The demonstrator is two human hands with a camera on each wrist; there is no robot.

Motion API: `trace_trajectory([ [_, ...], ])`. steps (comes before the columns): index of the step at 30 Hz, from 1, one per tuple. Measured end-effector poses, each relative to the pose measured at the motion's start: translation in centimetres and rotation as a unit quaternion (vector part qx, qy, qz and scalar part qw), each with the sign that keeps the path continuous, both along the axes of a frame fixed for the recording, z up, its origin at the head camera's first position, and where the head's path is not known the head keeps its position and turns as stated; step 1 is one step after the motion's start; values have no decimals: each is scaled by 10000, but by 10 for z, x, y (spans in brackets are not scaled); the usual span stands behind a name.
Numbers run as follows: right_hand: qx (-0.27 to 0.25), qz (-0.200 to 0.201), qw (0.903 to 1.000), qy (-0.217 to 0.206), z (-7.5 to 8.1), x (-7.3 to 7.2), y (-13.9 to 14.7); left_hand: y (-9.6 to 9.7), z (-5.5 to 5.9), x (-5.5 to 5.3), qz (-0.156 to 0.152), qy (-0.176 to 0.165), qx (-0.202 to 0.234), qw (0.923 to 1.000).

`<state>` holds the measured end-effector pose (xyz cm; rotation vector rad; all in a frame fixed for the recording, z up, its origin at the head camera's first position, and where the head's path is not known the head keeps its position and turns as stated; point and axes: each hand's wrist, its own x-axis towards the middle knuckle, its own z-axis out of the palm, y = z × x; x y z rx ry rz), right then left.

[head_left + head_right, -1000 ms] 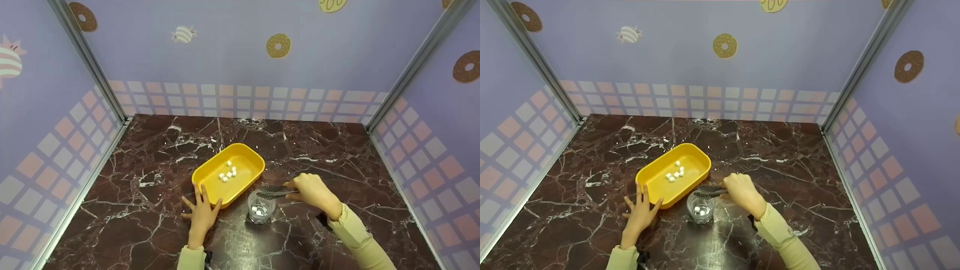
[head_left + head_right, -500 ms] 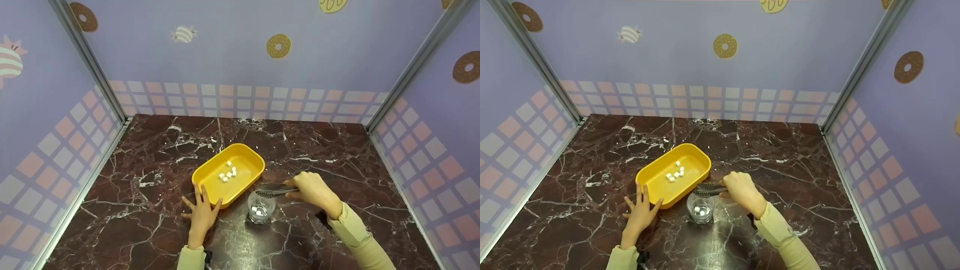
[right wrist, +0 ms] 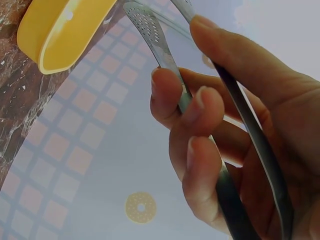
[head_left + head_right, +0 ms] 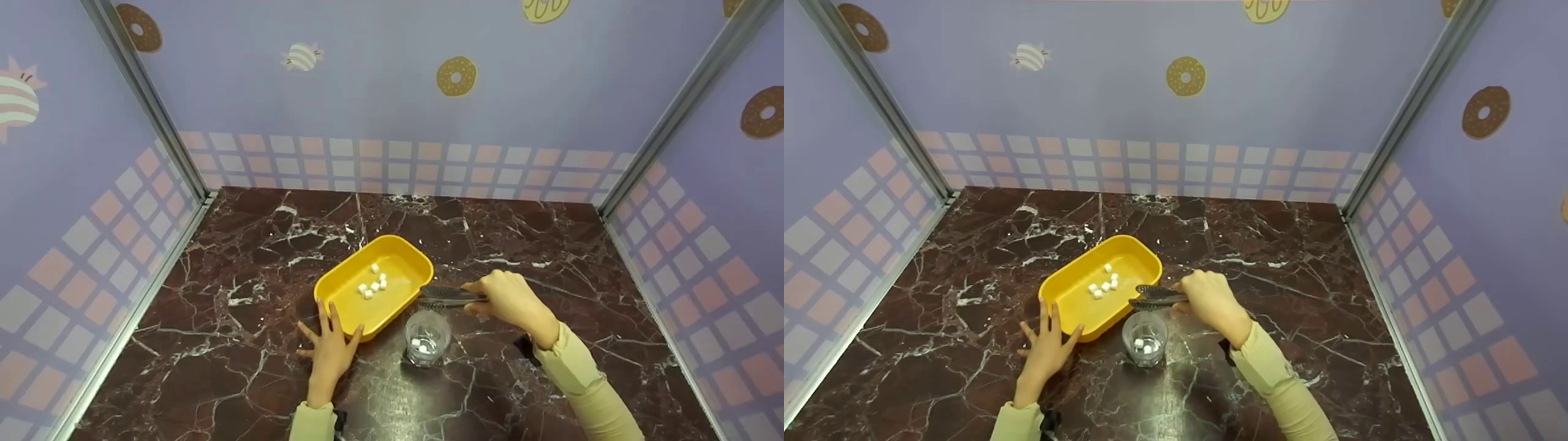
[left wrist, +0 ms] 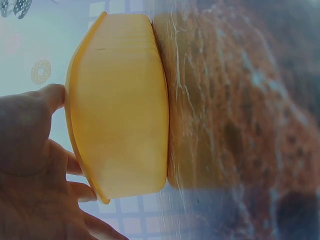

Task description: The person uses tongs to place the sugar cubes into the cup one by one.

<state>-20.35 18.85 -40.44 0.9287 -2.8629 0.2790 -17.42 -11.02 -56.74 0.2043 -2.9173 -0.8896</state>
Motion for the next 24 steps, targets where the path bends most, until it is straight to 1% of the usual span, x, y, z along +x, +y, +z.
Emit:
trace_trajectory([
  [6,-25,-200,9998,-29,3,-5,-1,0,-1,0,-17,-1,46,10000],
  [11,-75,-289,9995,91,6,-10,-3,0,-1,0,-21,13,55,10000],
  [19,-310,-292,9990,106,9,-17,-10,1,-1,0,-6,113,56,9999],
  [24,-350,-330,9988,33,13,-21,-16,1,-1,0,18,89,53,9999],
])
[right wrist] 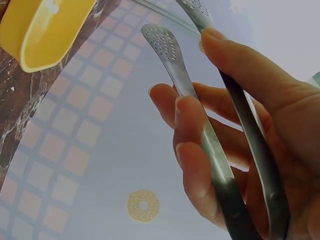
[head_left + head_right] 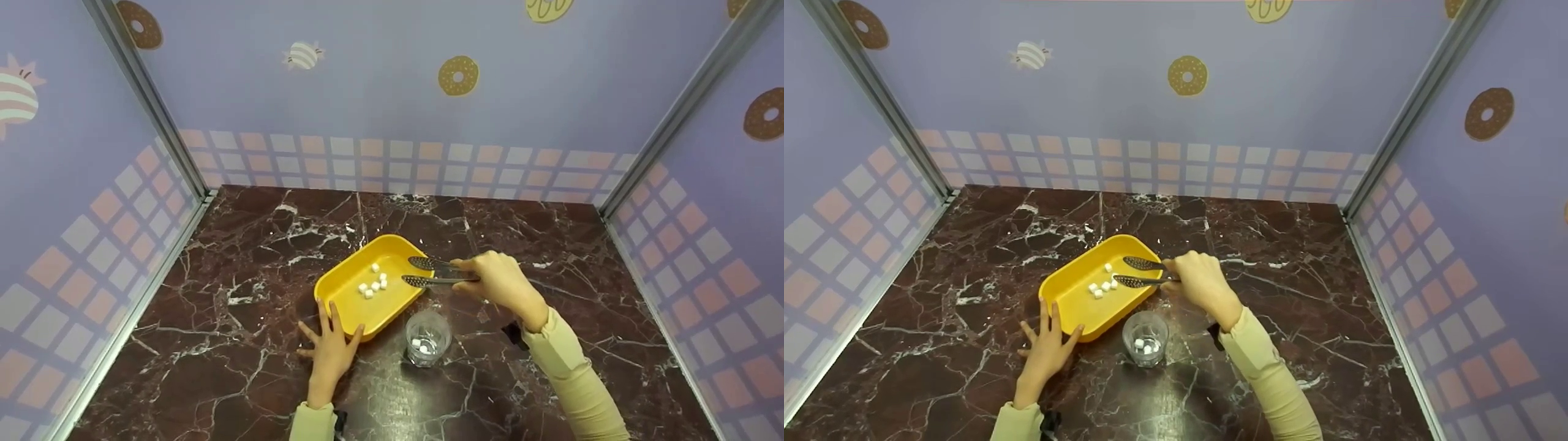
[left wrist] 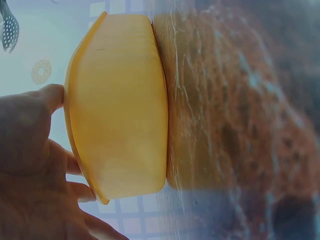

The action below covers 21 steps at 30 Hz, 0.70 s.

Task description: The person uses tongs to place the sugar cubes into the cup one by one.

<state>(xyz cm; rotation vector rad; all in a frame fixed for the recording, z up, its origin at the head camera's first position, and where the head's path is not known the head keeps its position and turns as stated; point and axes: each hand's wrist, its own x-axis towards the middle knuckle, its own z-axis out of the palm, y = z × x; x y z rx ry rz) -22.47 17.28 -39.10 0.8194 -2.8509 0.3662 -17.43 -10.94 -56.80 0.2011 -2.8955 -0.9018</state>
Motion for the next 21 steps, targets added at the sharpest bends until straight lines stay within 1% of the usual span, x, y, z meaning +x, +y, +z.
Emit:
trace_trajectory([
  [4,-58,-80,9999,-62,4,-3,-5,0,0,0,8,-26,-33,10000],
  [8,-117,-87,9999,34,4,-8,-9,1,-1,0,-2,-17,-76,10000],
  [14,-216,-87,9996,184,-3,-18,-17,1,-1,-1,27,29,-134,9999],
  [21,-159,-31,9995,259,-14,-32,-25,1,-1,0,27,33,-99,9999],
])
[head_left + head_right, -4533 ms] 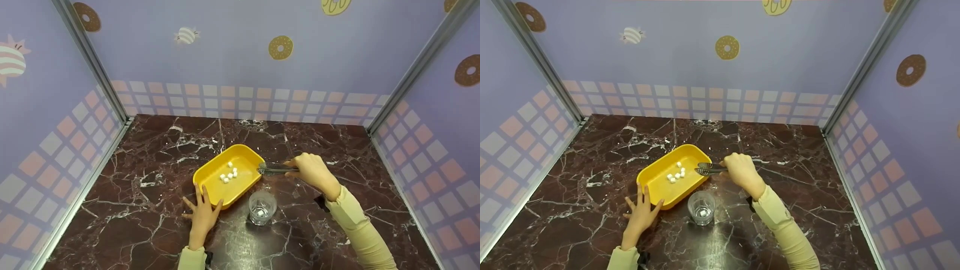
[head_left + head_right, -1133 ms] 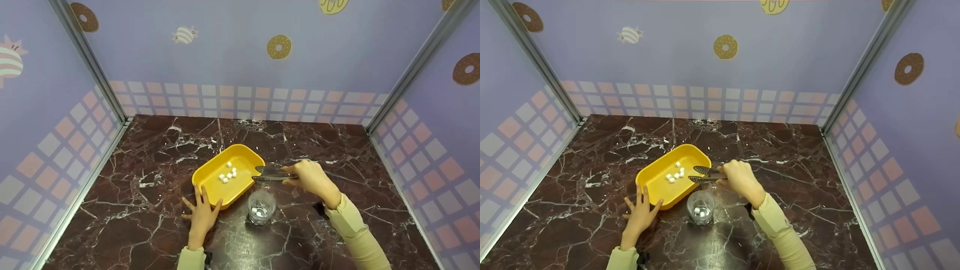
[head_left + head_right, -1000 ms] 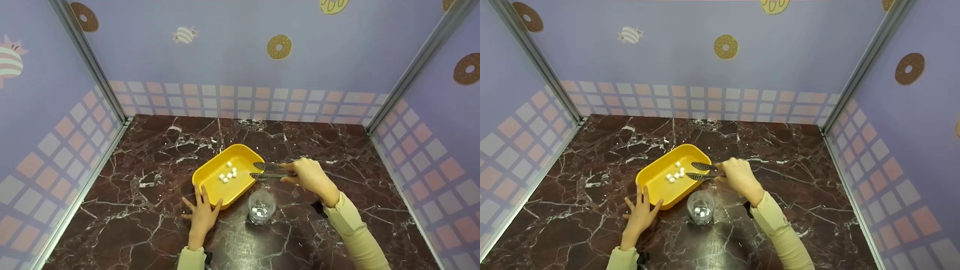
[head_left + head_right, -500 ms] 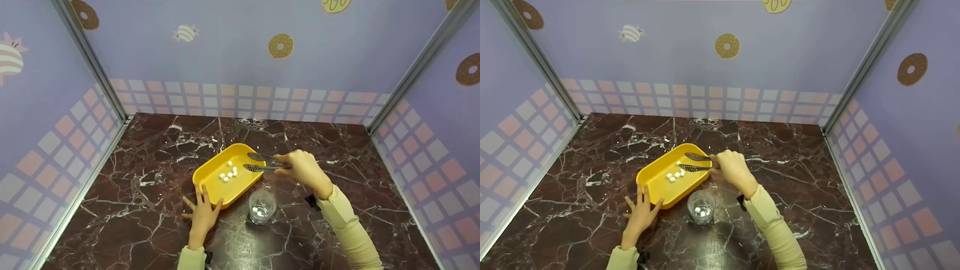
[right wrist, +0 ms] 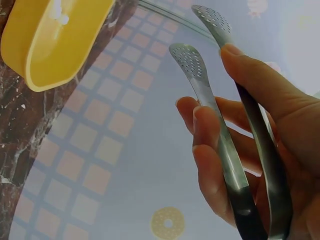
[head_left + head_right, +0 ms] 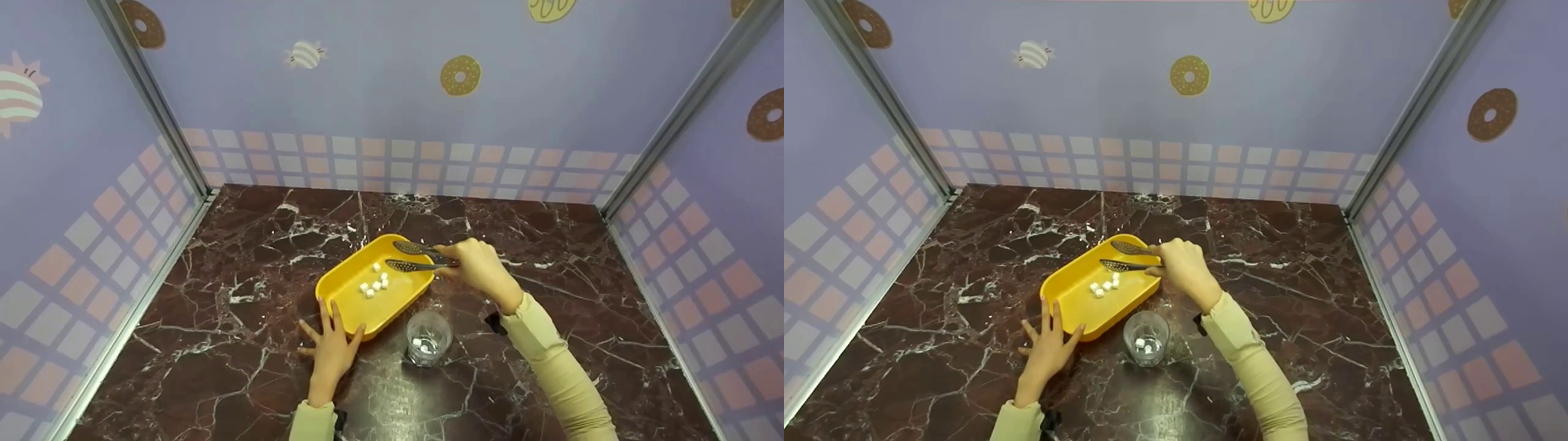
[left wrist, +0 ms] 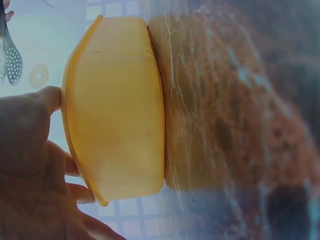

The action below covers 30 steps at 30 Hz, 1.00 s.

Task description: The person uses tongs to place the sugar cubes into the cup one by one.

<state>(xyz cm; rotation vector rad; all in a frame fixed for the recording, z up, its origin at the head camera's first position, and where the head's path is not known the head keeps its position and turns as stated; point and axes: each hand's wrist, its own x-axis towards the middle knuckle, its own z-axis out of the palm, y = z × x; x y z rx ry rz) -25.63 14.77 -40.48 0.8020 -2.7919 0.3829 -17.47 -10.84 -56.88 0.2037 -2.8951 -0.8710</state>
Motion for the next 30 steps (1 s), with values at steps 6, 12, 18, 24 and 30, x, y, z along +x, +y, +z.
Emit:
trace_trajectory([
  [6,-168,16,9996,-232,-7,-8,-5,0,1,0,-19,-49,13,10000],
  [12,-218,122,9996,-132,-14,-17,-11,0,1,0,-34,-16,21,10000],
  [18,-166,16,9998,-55,-22,-24,-22,0,0,1,-10,63,22,10000],
  [24,-149,123,9998,-64,-33,-34,-32,0,0,0,15,10,10,10000],
  [30,-38,92,9998,-146,-44,-45,-40,0,1,1,14,-17,43,10000],
])
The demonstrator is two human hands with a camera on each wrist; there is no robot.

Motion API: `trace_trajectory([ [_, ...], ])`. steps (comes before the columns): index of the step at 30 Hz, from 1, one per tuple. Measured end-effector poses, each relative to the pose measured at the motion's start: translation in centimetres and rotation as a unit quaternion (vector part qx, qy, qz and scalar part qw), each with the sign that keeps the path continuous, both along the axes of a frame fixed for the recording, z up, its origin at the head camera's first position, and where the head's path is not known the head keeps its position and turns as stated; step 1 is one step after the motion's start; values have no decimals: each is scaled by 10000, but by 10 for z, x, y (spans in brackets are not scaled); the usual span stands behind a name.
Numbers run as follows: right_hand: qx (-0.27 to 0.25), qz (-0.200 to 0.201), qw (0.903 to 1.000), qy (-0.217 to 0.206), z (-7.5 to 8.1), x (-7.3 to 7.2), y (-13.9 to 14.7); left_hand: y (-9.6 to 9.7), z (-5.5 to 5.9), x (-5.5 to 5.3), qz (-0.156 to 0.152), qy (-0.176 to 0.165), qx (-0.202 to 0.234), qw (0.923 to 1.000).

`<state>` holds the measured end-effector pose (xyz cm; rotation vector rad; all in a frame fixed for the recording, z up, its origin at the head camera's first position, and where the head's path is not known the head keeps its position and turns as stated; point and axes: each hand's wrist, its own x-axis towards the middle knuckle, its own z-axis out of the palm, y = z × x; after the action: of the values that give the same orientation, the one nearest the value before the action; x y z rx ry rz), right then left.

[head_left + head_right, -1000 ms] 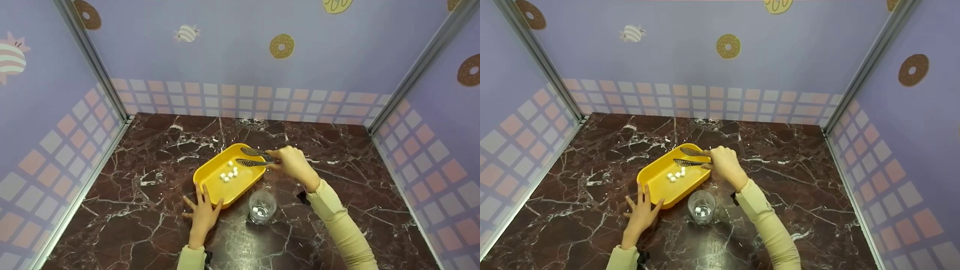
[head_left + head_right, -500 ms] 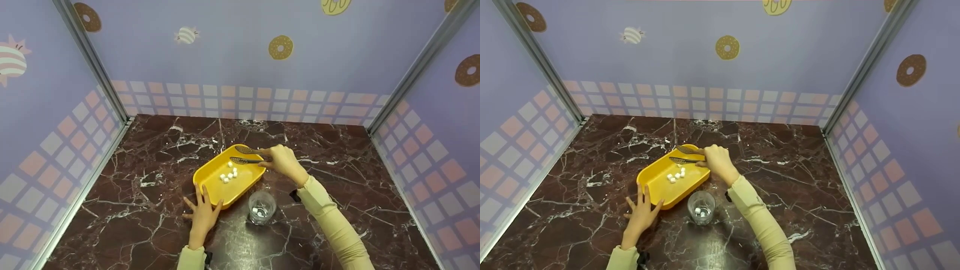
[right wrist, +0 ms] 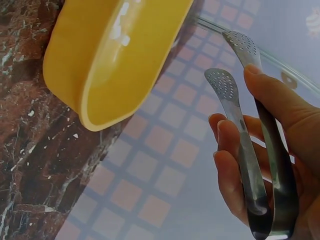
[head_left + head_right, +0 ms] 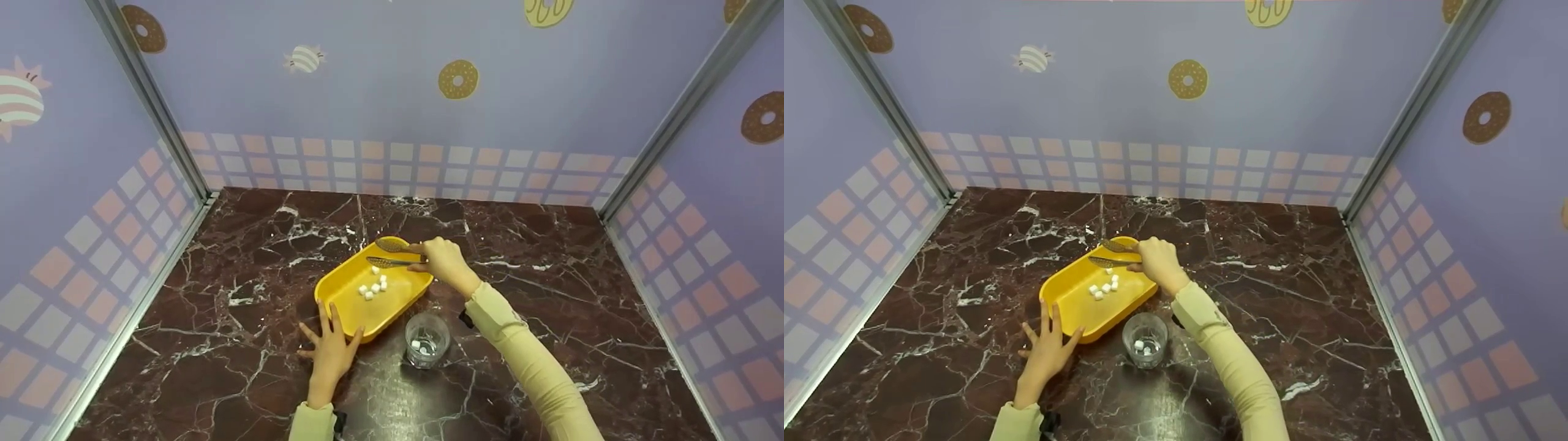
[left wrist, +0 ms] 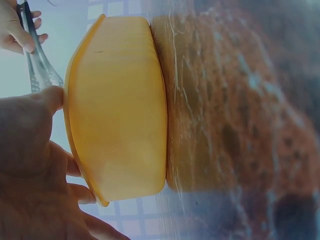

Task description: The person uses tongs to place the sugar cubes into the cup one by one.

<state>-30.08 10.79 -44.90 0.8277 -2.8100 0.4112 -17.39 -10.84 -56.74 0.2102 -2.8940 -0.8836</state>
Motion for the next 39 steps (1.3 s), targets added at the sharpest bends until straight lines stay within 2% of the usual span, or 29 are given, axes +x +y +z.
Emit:
trace_trajectory([
  [6,67,-80,9998,-181,-12,-9,-6,0,0,-1,15,-68,42,10000],
  [10,228,-202,9994,-153,-20,-12,-9,-1,0,-1,-10,-77,51,10000],
  [20,570,-333,9977,-145,-36,-13,-17,-1,-2,-1,-29,-42,72,10000],
  [25,785,-499,9950,-360,-43,-15,-19,-1,-2,-1,-30,-88,82,9999],
  [26,807,-441,9956,-193,-53,-21,-18,-1,-2,-1,-31,-98,89,9999],
  [27,879,-457,9949,-194,-54,-21,-18,-1,-2,-1,-33,-108,95,9999],
  [32,951,-412,9944,-215,-56,-18,-17,-1,-1,-1,-28,-101,132,9999],
  [33,983,-477,9934,-354,-47,-12,-19,-1,-1,-1,-24,-100,128,9999],
  [34,987,-476,9933,-355,-46,-10,-19,-1,-1,-1,-20,-98,130,9999],
  [39,1317,-594,9894,-132,-45,-4,-20,0,-2,-1,13,-124,85,9999],
])
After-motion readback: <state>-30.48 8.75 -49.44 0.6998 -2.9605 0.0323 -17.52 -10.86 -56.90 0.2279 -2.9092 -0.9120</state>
